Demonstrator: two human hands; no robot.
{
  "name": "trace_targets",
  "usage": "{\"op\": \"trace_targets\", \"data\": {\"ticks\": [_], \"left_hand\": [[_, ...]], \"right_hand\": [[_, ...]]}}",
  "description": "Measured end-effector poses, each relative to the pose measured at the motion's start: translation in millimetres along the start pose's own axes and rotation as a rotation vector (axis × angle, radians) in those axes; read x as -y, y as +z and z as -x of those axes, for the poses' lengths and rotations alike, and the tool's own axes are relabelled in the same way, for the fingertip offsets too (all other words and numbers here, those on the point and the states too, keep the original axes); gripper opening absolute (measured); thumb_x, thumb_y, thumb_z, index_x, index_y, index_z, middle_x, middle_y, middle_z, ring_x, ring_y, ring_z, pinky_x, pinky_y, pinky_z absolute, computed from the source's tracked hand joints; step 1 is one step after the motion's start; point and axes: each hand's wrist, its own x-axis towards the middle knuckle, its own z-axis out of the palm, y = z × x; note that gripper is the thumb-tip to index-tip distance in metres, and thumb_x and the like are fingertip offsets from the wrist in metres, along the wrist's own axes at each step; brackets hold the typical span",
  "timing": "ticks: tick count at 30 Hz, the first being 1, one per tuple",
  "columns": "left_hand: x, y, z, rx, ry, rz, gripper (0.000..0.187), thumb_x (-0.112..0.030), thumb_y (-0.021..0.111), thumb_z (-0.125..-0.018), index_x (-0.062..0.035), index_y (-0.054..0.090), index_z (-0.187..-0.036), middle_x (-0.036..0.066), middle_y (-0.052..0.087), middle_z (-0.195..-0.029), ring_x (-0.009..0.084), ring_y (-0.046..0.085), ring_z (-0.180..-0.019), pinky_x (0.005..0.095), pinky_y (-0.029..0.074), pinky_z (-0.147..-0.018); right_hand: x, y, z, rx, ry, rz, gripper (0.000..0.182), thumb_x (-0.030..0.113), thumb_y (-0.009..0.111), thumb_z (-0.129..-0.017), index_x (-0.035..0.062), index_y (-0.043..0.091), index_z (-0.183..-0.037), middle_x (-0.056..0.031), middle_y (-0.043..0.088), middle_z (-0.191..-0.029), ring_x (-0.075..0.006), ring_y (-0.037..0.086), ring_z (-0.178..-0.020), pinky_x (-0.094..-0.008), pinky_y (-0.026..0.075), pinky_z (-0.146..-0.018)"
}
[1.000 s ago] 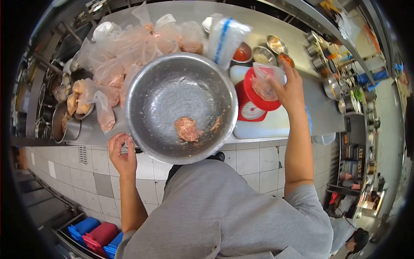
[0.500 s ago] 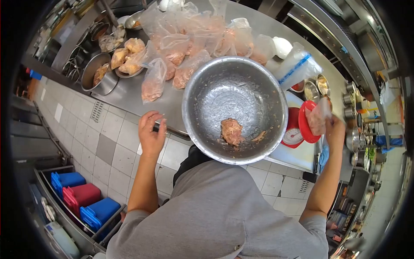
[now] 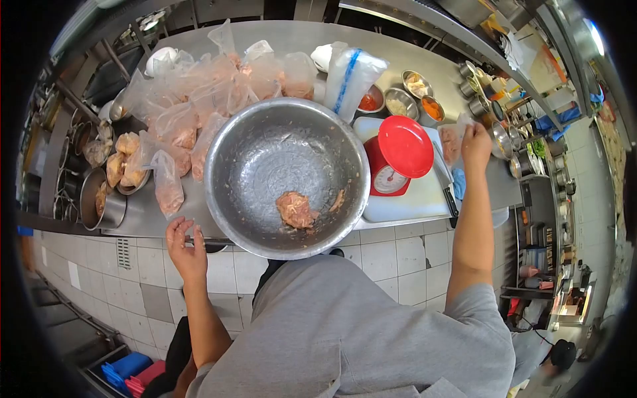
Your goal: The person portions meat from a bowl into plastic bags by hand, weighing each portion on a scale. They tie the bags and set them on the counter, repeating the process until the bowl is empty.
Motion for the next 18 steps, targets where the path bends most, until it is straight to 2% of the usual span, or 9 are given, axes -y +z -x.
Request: {"op": "trace_targets", "data": {"ticks": [1,4,5,7,9,13,14,16,18], "left_hand": [[-2.3,0.1,2.3,0.022,-0.021,0.01,0.018,-0.004,0.07,-0.086,-0.0043,0.068,-0.104,0.009,0.057,-0.122,0.0192,0.058,-0.103,0.0289,0.046,-0.074],[-2.9,-5.0,9.0,0.028,-0.028,0.004,0.018,-0.003,0.07,-0.086,-0.0038,0.068,-0.104,0.01,0.056,-0.123,0.02,0.058,-0.102,0.0292,0.046,-0.074],[-2.8,-5.4,11.3,0.026,-0.014,-0.003,0.018,-0.003,0.069,-0.086,-0.0034,0.068,-0.104,0.011,0.056,-0.123,0.0205,0.058,-0.102,0.0295,0.047,-0.074],[-1.1,-6.5,15.1,0.044,-0.064,-0.018,0.019,-0.002,0.069,-0.086,-0.0031,0.067,-0.105,0.012,0.055,-0.124,0.0212,0.058,-0.104,0.0301,0.047,-0.076],[0.5,-6.5,17.4,0.071,-0.103,-0.034,0.019,-0.001,0.069,-0.086,-0.0028,0.067,-0.105,0.012,0.054,-0.125,0.0219,0.058,-0.105,0.0306,0.048,-0.077],[-3.1,-8.1,19.6,0.034,-0.022,0.004,0.02,-0.002,0.069,-0.087,-0.0029,0.067,-0.106,0.013,0.054,-0.126,0.0228,0.057,-0.108,0.0309,0.048,-0.082],[-2.4,-10.4,20.7,0.028,-0.045,0.022,0.02,-0.002,0.069,-0.087,-0.003,0.067,-0.106,0.014,0.054,-0.126,0.0229,0.057,-0.108,0.0309,0.048,-0.082],[2.3,-21.6,24.8,0.01,-0.042,0.018,0.02,-0.002,0.069,-0.087,-0.0026,0.067,-0.106,0.013,0.054,-0.125,0.0225,0.057,-0.108,0.0305,0.048,-0.081],[10.1,-37.8,30.7,-0.015,-0.051,0.011,0.02,-0.002,0.069,-0.087,-0.0022,0.067,-0.106,0.012,0.054,-0.125,0.0222,0.057,-0.107,0.03,0.048,-0.079]], "right_hand": [[-5.6,3.8,3.0,-0.007,0.002,-0.003,0.029,0.025,0.06,-0.091,-0.0004,0.07,-0.102,-0.0266,0.068,-0.092,-0.0435,0.066,-0.088,-0.0472,0.051,-0.078],[-11.6,11.3,13.0,0.276,0.072,0.117,0.027,0.025,0.063,-0.09,0.0009,0.07,-0.099,-0.0261,0.068,-0.096,-0.0416,0.066,-0.095,-0.0475,0.051,-0.082],[-8.7,16.0,9.1,0.274,0.063,0.112,0.027,0.025,0.063,-0.09,0.0009,0.07,-0.099,-0.0261,0.068,-0.096,-0.0416,0.066,-0.095,-0.0475,0.051,-0.082],[38.3,3.9,12.1,0.414,-0.07,-0.052,0.031,0.03,0.067,-0.088,0.0016,0.071,-0.101,-0.0234,0.069,-0.101,-0.0393,0.066,-0.099,-0.0454,0.051,-0.086],[104.4,-3.8,8.5,0.312,-0.289,-0.208,0.038,0.035,0.07,-0.087,0.0015,0.071,-0.106,-0.0212,0.069,-0.106,-0.0378,0.066,-0.1,-0.0434,0.051,-0.088],[198.5,17.3,-10.9,0.345,-0.271,-0.478,0.047,0.041,0.07,-0.087,0.0033,0.068,-0.116,-0.0215,0.067,-0.112,-0.0358,0.066,-0.099,-0.0417,0.051,-0.087],[201.3,35.2,-26.2,0.334,-0.277,-0.48,0.047,0.041,0.07,-0.087,0.0033,0.068,-0.116,-0.0215,0.067,-0.112,-0.0358,0.066,-0.099,-0.0417,0.051,-0.087],[200.4,77.9,-48.1,0.335,-0.189,-0.204,0.041,0.04,0.07,-0.086,0.0063,0.072,-0.109,-0.0194,0.07,-0.107,-0.033,0.067,-0.094,-0.0402,0.052,-0.084],[203.0,71.4,-57.0,0.38,-0.166,-0.241,0.037,0.038,0.071,-0.085,0.0073,0.074,-0.104,-0.0189,0.071,-0.101,-0.0324,0.068,-0.09,-0.0398,0.052,-0.082]]}}
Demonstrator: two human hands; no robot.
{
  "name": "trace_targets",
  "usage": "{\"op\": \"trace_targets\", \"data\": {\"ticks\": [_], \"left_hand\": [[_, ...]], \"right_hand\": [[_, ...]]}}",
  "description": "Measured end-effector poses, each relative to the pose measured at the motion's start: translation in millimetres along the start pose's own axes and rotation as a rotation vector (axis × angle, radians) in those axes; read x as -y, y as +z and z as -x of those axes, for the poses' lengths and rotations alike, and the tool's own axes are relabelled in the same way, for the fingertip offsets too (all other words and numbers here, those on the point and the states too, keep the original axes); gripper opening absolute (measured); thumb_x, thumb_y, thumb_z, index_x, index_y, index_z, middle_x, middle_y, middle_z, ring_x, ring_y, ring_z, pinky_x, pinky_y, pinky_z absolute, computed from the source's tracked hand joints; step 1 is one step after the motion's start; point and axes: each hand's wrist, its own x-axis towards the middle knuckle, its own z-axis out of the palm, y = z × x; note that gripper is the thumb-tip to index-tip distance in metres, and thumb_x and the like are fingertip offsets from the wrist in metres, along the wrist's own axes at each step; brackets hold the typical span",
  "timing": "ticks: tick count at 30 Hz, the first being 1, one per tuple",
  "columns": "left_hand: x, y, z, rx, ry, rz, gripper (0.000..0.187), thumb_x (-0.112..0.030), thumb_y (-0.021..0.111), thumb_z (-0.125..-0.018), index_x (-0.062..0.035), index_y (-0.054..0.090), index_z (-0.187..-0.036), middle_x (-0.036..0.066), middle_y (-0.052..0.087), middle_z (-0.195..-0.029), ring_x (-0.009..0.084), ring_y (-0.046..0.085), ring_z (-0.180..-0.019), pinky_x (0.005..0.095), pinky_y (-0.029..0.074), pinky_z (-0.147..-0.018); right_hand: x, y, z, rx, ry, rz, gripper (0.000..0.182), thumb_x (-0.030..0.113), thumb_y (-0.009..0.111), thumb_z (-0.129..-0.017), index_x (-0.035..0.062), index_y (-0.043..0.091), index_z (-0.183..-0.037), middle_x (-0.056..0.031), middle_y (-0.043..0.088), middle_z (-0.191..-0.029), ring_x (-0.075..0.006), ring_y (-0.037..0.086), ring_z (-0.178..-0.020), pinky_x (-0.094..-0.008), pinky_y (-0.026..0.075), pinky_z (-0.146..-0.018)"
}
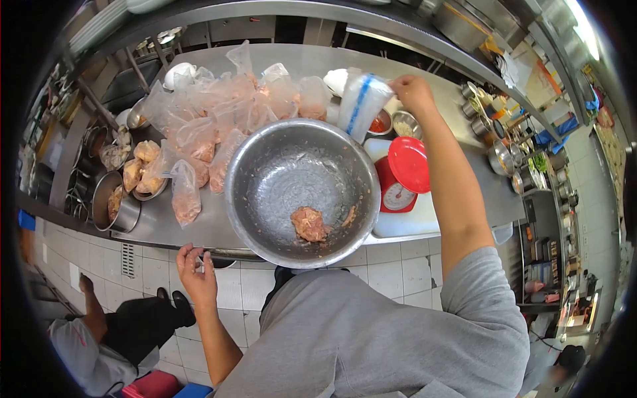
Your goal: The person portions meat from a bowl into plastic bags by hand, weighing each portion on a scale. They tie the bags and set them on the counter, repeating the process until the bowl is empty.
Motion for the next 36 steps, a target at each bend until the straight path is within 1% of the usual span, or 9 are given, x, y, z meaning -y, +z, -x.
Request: {"op": "trace_targets", "data": {"ticks": [7,11,14,19,24,27,31,33,36], "left_hand": [[43.6,-42.8,13.9,-0.055,-0.19,-0.102,0.016,-0.007,0.07,-0.087,-0.0022,0.067,-0.102,0.007,0.054,-0.126,0.0178,0.056,-0.098,0.0287,0.044,-0.071],[55.4,-49.1,1.2,-0.063,-0.111,-0.132,0.015,-0.007,0.07,-0.087,-0.0024,0.067,-0.101,0.007,0.054,-0.124,0.0162,0.056,-0.095,0.0263,0.044,-0.067],[40.6,-44.5,-18.2,-0.048,-0.094,0.014,0.016,-0.007,0.071,-0.086,-0.0023,0.066,-0.101,0.007,0.055,-0.122,0.0146,0.057,-0.091,0.024,0.046,-0.068],[-31.1,-4.0,-59.3,0.294,-0.23,0.668,0.027,-0.007,0.069,-0.09,0.0,0.064,-0.115,0.009,0.062,-0.121,0.0145,0.062,-0.096,0.0269,0.051,-0.08],[-127.0,45.0,-89.5,0.787,-0.329,1.169,0.041,-0.001,0.064,-0.09,0.0003,0.056,-0.131,0.011,0.067,-0.12,0.0142,0.063,-0.105,0.0287,0.05,-0.089],[-116.3,71.9,-94.4,0.897,-0.286,1.105,0.037,0.003,0.061,-0.09,0.0003,0.058,-0.127,0.01,0.068,-0.113,0.0126,0.063,-0.1,0.0265,0.05,-0.087],[-123.9,86.5,-82.6,0.832,-0.203,1.038,0.031,0.007,0.058,-0.088,0.0005,0.059,-0.119,0.007,0.067,-0.105,0.0106,0.063,-0.092,0.0242,0.049,-0.081],[-138.9,92.5,-70.0,0.891,-0.163,0.971,0.027,0.006,0.058,-0.089,0.0005,0.061,-0.115,0.005,0.067,-0.101,0.0094,0.061,-0.09,0.0234,0.048,-0.079],[-157.1,104.4,-51.4,0.9,0.158,0.609,0.024,0.0,0.062,-0.088,0.0011,0.063,-0.112,0.006,0.068,-0.099,0.0137,0.062,-0.088,0.0268,0.049,-0.08]], "right_hand": [[21.8,-14.4,7.3,-0.036,-0.041,0.017,0.027,0.033,0.072,-0.083,0.0077,0.076,-0.093,-0.0198,0.07,-0.081,-0.0329,0.069,-0.081,-0.0409,0.052,-0.076],[50.4,-37.0,9.2,-0.777,-0.333,-0.273,0.018,0.02,0.066,-0.092,0.0028,0.071,-0.094,-0.0123,0.067,-0.082,-0.0247,0.063,-0.072,-0.0357,0.05,-0.07],[85.3,-50.8,35.3,-0.828,-0.321,-0.763,0.014,0.015,0.062,-0.095,0.0013,0.063,-0.094,-0.0073,0.062,-0.083,-0.0184,0.058,-0.074,-0.0309,0.048,-0.072],[155.5,-21.6,181.0,-0.444,-0.754,-0.307,0.012,0.001,0.069,-0.081,0.006,0.064,-0.091,-0.0082,0.063,-0.084,-0.027,0.058,-0.08,-0.0373,0.047,-0.078],[173.8,35.3,291.2,-0.048,-1.113,-0.326,0.018,0.021,0.075,-0.077,0.0095,0.07,-0.091,-0.006,0.065,-0.093,-0.0256,0.061,-0.085,-0.0391,0.048,-0.077],[155.7,37.0,318.1,0.251,-0.925,-0.404,0.02,0.023,0.074,-0.08,0.0093,0.071,-0.093,-0.0059,0.066,-0.1,-0.0261,0.061,-0.085,-0.0375,0.049,-0.077],[84.9,23.0,331.9,-0.153,-0.602,-0.451,0.031,0.03,0.071,-0.089,0.0088,0.067,-0.112,-0.0084,0.066,-0.098,-0.0231,0.062,-0.081,-0.0341,0.05,-0.071],[69.9,13.6,330.8,-0.097,0.409,-1.136,0.053,0.049,0.057,-0.098,0.0064,0.056,-0.129,-0.0114,0.066,-0.094,-0.0184,0.063,-0.075,-0.0281,0.051,-0.066],[46.6,-20.2,315.3,0.398,0.89,-1.526,0.059,0.054,0.049,-0.1,0.0067,0.048,-0.136,-0.0124,0.067,-0.09,-0.0139,0.063,-0.066,-0.0256,0.051,-0.057]]}}
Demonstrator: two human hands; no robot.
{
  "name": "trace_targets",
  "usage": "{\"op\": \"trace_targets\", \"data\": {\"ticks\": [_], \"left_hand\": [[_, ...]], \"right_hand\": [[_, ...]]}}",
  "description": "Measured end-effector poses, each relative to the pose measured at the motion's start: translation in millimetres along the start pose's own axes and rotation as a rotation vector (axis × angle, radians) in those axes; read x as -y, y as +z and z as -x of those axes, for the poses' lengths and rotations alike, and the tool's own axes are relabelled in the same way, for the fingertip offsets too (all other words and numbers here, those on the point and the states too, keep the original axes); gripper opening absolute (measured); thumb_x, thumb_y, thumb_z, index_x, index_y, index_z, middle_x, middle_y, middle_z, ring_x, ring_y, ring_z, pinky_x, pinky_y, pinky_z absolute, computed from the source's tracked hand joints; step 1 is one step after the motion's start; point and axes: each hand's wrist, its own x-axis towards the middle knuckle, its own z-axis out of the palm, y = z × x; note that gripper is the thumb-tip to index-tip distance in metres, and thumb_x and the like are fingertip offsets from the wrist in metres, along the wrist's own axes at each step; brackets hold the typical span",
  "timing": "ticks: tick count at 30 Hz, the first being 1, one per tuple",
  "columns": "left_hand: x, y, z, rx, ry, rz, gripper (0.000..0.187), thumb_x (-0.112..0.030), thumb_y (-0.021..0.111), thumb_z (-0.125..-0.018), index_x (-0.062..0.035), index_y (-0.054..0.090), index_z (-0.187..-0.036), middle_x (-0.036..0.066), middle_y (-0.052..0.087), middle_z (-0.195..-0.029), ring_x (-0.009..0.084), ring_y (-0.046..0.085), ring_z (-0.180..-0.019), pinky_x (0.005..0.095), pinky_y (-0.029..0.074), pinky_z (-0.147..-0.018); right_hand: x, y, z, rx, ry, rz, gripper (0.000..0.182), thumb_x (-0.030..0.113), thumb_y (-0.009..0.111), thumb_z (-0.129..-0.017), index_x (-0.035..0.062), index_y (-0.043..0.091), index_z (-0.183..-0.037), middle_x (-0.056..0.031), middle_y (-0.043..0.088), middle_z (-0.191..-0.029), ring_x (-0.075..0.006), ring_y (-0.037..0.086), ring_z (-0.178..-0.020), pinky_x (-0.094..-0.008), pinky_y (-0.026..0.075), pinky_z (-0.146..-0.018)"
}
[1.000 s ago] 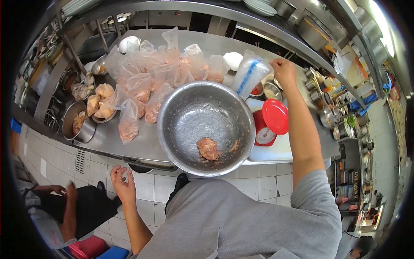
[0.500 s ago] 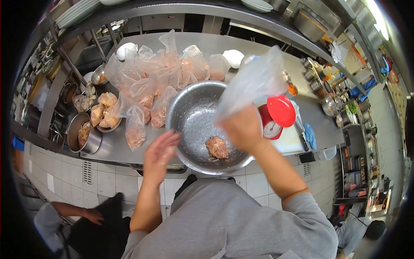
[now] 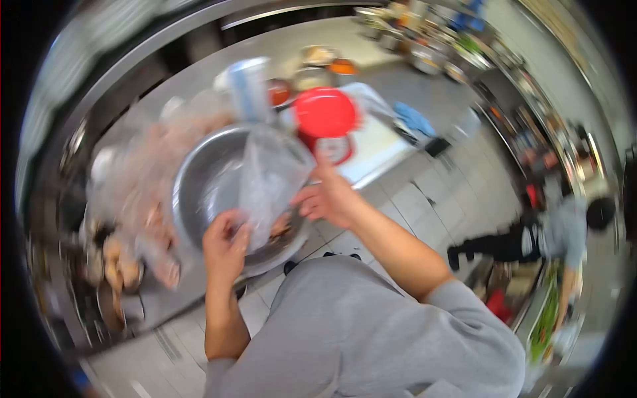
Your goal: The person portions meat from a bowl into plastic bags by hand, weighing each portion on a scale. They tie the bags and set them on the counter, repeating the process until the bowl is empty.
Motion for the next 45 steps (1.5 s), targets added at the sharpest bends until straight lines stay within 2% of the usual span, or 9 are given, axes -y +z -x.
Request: {"op": "trace_targets", "data": {"ticks": [5,7,13,22,32,34,38,40,45], "left_hand": [[13.1,33.0,-19.4,0.012,0.561,-0.842,0.053,-0.008,0.069,-0.083,-0.0003,0.053,-0.133,0.013,0.06,-0.126,0.0283,0.056,-0.115,0.0387,0.046,-0.092],[-40.6,62.8,-9.7,0.059,0.173,-0.657,0.069,-0.007,0.07,-0.083,-0.0031,0.041,-0.146,0.015,0.052,-0.135,0.0256,0.052,-0.12,0.0371,0.048,-0.089],[-61.7,95.8,-27.6,0.236,-0.184,0.243,0.064,-0.005,0.068,-0.089,-0.001,0.039,-0.146,0.013,0.052,-0.136,0.02,0.058,-0.111,0.0282,0.051,-0.081],[-21.0,130.3,-43.1,0.165,0.219,-0.124,0.044,0.0,0.064,-0.089,0.0056,0.052,-0.131,0.017,0.058,-0.129,0.0221,0.059,-0.112,0.0329,0.049,-0.095],[-15.7,151.1,-48.3,0.097,-0.02,0.094,0.045,-0.001,0.065,-0.085,0.0055,0.053,-0.128,0.017,0.058,-0.129,0.024,0.059,-0.114,0.0377,0.05,-0.099],[15.9,132.0,-65.7,0.025,0.011,0.026,0.042,0.003,0.061,-0.083,0.0052,0.055,-0.124,0.016,0.06,-0.125,0.0227,0.06,-0.111,0.0351,0.052,-0.093],[23.2,134.6,-67.9,-0.021,0.191,-0.227,0.048,0.014,0.047,-0.072,0.0077,0.058,-0.117,0.016,0.06,-0.119,0.0207,0.061,-0.103,0.0319,0.05,-0.093],[-2.2,146.1,-57.5,0.008,-0.006,-0.094,0.035,0.013,0.049,-0.074,0.0064,0.062,-0.106,0.015,0.064,-0.109,0.0192,0.063,-0.098,0.032,0.05,-0.091],[-19.3,136.5,-40.7,0.383,-0.235,0.224,0.019,0.01,0.053,-0.079,0.0016,0.061,-0.093,0.007,0.066,-0.091,0.0125,0.061,-0.079,0.0256,0.049,-0.073]], "right_hand": [[-17.8,-27.8,-5.2,-0.035,-0.493,0.498,0.03,0.032,0.063,-0.097,0.0035,0.07,-0.101,-0.0087,0.069,-0.076,-0.0127,0.062,-0.059,-0.0293,0.051,-0.054],[-8.9,-30.8,22.9,-0.258,-0.792,0.782,0.018,0.02,0.065,-0.091,0.0032,0.07,-0.095,-0.0169,0.071,-0.082,-0.0358,0.066,-0.066,-0.0402,0.053,-0.062],[-31.7,-45.1,28.7,-0.093,-1.111,0.756,0.022,0.02,0.069,-0.083,0.0042,0.07,-0.099,-0.0218,0.068,-0.091,-0.0411,0.065,-0.084,-0.0436,0.051,-0.075],[-27.7,-73.7,45.3,-0.012,-0.908,0.659,0.037,0.016,0.068,-0.086,-0.0019,0.065,-0.118,-0.0196,0.065,-0.109,-0.0358,0.062,-0.103,-0.0407,0.049,-0.089],[-28.4,-85.4,33.8,-0.155,-1.153,0.687,0.019,0.017,0.063,-0.09,-0.0006,0.068,-0.097,-0.0145,0.065,-0.103,-0.0268,0.063,-0.093,-0.035,0.049,-0.084],[-20.1,-81.1,40.4,0.33,-0.574,0.054,0.02,0.017,0.064,-0.092,-0.001,0.06,-0.098,-0.0079,0.061,-0.094,-0.0167,0.058,-0.085,-0.0295,0.046,-0.078],[-19.6,-76.6,38.8,0.427,-0.522,-0.061,0.028,0.02,0.067,-0.091,0.0002,0.054,-0.105,-0.0038,0.056,-0.086,-0.0117,0.051,-0.08,-0.0275,0.044,-0.072],[0.5,-79.4,64.5,0.104,-0.725,0.552,0.032,0.017,0.071,-0.086,0.0039,0.052,-0.108,-0.006,0.058,-0.086,-0.0152,0.056,-0.08,-0.0311,0.047,-0.071],[-11.3,-94.4,42.2,-0.344,-0.7,0.631,0.047,0.012,0.072,-0.083,0.0092,0.053,-0.126,-0.0081,0.063,-0.093,-0.02,0.062,-0.084,-0.0337,0.05,-0.074]]}}
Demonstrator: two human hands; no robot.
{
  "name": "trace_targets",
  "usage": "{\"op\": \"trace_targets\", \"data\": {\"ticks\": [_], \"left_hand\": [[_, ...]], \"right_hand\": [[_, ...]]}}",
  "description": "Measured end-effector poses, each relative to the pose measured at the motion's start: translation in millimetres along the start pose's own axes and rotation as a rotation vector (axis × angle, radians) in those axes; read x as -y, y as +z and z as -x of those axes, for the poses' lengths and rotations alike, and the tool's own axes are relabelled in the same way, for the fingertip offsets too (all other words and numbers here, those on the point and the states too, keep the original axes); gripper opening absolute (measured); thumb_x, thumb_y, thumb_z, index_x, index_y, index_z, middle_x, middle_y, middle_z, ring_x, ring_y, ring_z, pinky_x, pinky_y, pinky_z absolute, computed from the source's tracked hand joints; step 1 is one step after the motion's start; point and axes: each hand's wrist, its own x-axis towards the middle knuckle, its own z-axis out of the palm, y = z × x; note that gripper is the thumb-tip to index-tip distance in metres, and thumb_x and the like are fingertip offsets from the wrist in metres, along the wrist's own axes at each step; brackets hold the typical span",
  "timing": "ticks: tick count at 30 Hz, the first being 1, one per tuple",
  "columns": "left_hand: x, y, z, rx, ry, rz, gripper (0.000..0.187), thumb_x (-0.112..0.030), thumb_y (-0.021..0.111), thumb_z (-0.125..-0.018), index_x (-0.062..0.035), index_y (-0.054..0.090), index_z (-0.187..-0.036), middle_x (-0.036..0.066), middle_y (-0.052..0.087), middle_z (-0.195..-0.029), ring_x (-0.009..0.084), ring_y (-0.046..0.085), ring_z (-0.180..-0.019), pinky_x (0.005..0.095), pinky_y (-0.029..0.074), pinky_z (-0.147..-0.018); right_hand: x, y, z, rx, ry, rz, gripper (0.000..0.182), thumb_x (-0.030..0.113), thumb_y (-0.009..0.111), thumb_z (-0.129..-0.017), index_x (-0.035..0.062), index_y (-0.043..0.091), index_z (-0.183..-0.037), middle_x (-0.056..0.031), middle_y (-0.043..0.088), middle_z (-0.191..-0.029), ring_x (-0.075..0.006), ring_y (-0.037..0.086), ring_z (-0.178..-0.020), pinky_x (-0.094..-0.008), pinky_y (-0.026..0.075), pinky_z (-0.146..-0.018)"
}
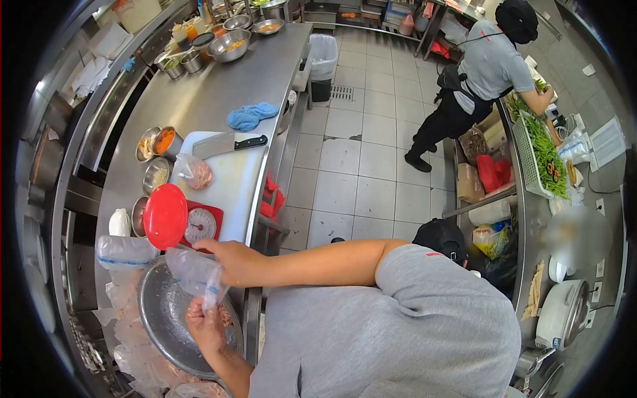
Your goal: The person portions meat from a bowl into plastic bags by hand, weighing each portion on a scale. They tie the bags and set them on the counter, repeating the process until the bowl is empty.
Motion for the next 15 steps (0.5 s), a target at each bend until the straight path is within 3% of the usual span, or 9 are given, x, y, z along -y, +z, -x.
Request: {"op": "trace_targets", "data": {"ticks": [1,4,6,8,10,11,13,14,15], "left_hand": [[-5.5,-2.2,4.5,0.185,-0.078,0.067,0.015,0.01,0.054,-0.08,0.0001,0.061,-0.09,0.004,0.065,-0.085,0.0097,0.058,-0.072,0.0233,0.046,-0.067],[-25.8,23.1,8.5,0.213,-0.037,-0.133,0.01,0.006,0.061,-0.081,-0.0018,0.059,-0.088,-0.001,0.06,-0.079,0.006,0.052,-0.066,0.0217,0.04,-0.059],[-20.7,27.5,-1.1,0.149,-0.005,-0.345,0.012,0.001,0.067,-0.082,-0.0036,0.056,-0.083,-0.002,0.056,-0.075,0.0061,0.047,-0.065,0.0235,0.04,-0.059],[24.4,-8.5,-25.8,-0.276,0.176,-0.548,0.017,-0.003,0.07,-0.083,-0.0048,0.053,-0.08,-0.001,0.055,-0.076,0.0073,0.045,-0.068,0.0246,0.042,-0.061],[14.9,-6.0,-32.3,-0.381,0.135,-0.415,0.017,-0.002,0.069,-0.083,-0.0046,0.052,-0.079,0.0,0.054,-0.077,0.0078,0.045,-0.069,0.0255,0.043,-0.062],[11.8,-5.2,-34.2,-0.487,0.088,-0.281,0.017,-0.002,0.068,-0.084,-0.0044,0.052,-0.079,0.0,0.054,-0.078,0.0084,0.045,-0.071,0.0264,0.045,-0.064],[16.1,-11.5,-36.9,-0.491,0.166,-0.363,0.018,-0.002,0.068,-0.086,-0.0042,0.051,-0.078,0.0,0.054,-0.078,0.0083,0.046,-0.072,0.0262,0.045,-0.066],[17.6,-14.0,-37.3,-0.496,0.243,-0.447,0.019,-0.002,0.067,-0.088,-0.0041,0.051,-0.078,0.0,0.054,-0.078,0.0083,0.048,-0.073,0.026,0.046,-0.068],[12.8,-8.7,-35.8,-0.499,0.244,-0.446,0.019,-0.002,0.067,-0.088,-0.0041,0.051,-0.078,0.0,0.054,-0.078,0.0083,0.048,-0.073,0.026,0.046,-0.068]], "right_hand": [[-1.0,-2.4,-0.4,-0.074,0.006,-0.087,0.054,0.01,0.071,-0.084,0.0114,0.052,-0.134,-0.0084,0.064,-0.095,-0.0214,0.064,-0.086,-0.0339,0.051,-0.076],[-15.0,1.0,-9.2,0.011,0.206,-0.204,0.064,0.009,0.07,-0.086,0.0121,0.045,-0.145,-0.0077,0.065,-0.095,-0.0195,0.065,-0.087,-0.0331,0.051,-0.077],[-15.6,1.6,-12.2,0.003,0.111,-0.353,0.063,0.009,0.07,-0.086,0.012,0.046,-0.145,-0.0073,0.065,-0.096,-0.0182,0.064,-0.088,-0.0324,0.051,-0.077],[-12.0,-0.7,-12.4,-0.005,0.012,-0.5,0.062,0.009,0.069,-0.087,0.0119,0.047,-0.145,-0.0069,0.064,-0.097,-0.0169,0.063,-0.088,-0.0317,0.051,-0.077],[-2.9,-5.8,-7.6,0.668,0.038,-0.747,0.062,0.011,0.069,-0.089,0.0126,0.044,-0.146,-0.005,0.064,-0.098,-0.0151,0.062,-0.089,-0.0311,0.051,-0.077],[2.1,-5.6,-4.5,0.665,0.037,-0.746,0.062,0.011,0.069,-0.089,0.0126,0.044,-0.146,-0.005,0.064,-0.098,-0.0151,0.062,-0.089,-0.0311,0.051,-0.077],[9.8,-3.0,1.4,0.665,-0.29,-0.49,0.064,0.013,0.071,-0.086,0.0138,0.044,-0.144,-0.0072,0.066,-0.092,-0.0212,0.066,-0.086,-0.0342,0.052,-0.077],[9.7,-3.5,1.6,0.666,-0.29,-0.49,0.064,0.013,0.071,-0.086,0.0138,0.044,-0.144,-0.0072,0.066,-0.092,-0.0212,0.066,-0.086,-0.0342,0.052,-0.077],[9.0,-4.7,0.9,0.497,-0.254,-0.21,0.063,0.014,0.071,-0.084,0.0137,0.044,-0.141,-0.0105,0.068,-0.092,-0.0267,0.067,-0.086,-0.0377,0.053,-0.077]]}}
